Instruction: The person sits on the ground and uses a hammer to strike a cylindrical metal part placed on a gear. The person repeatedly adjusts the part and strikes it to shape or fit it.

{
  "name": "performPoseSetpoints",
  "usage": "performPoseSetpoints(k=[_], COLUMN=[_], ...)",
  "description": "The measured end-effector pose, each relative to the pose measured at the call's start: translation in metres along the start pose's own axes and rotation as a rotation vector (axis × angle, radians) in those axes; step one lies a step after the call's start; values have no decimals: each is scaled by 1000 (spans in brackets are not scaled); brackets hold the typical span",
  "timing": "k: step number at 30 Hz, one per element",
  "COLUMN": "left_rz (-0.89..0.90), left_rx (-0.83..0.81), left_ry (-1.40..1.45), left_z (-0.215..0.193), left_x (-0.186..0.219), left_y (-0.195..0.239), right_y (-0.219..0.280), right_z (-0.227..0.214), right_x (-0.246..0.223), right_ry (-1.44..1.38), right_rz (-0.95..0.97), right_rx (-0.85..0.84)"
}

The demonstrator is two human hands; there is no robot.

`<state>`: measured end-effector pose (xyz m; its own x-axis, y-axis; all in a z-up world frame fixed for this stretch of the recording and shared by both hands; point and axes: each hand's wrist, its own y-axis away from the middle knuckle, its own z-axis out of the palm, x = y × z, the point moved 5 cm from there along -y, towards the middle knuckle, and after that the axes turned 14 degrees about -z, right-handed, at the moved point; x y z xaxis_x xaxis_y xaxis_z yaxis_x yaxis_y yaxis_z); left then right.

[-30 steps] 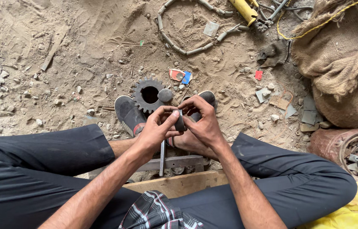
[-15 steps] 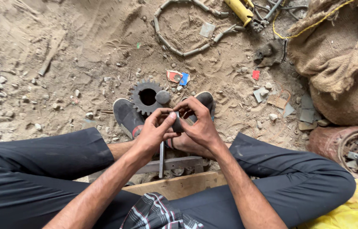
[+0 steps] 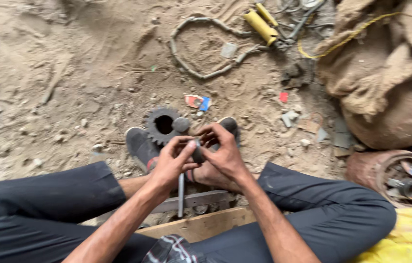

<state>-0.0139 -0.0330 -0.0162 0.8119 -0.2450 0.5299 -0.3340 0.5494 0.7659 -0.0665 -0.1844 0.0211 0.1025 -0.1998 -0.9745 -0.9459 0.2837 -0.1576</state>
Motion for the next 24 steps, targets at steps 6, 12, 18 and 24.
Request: performPoseSetpoints(k=[6, 12, 18, 24], left_rz=[176, 205, 209, 186], left_rx=[107, 133, 134, 142], left_ry=[-97, -79, -46, -52], left_z=[-1, 1, 1, 0], left_x=[13, 23, 25, 25], left_y=[6, 15, 16, 17], right_y=[13, 21, 21, 19], right_z=[5, 10, 16, 16], right_x=[36, 43, 35, 28], right_ry=[-211, -458, -732, -701], right_rz=[158, 310, 466, 419], right_rx=[18, -73, -18, -54])
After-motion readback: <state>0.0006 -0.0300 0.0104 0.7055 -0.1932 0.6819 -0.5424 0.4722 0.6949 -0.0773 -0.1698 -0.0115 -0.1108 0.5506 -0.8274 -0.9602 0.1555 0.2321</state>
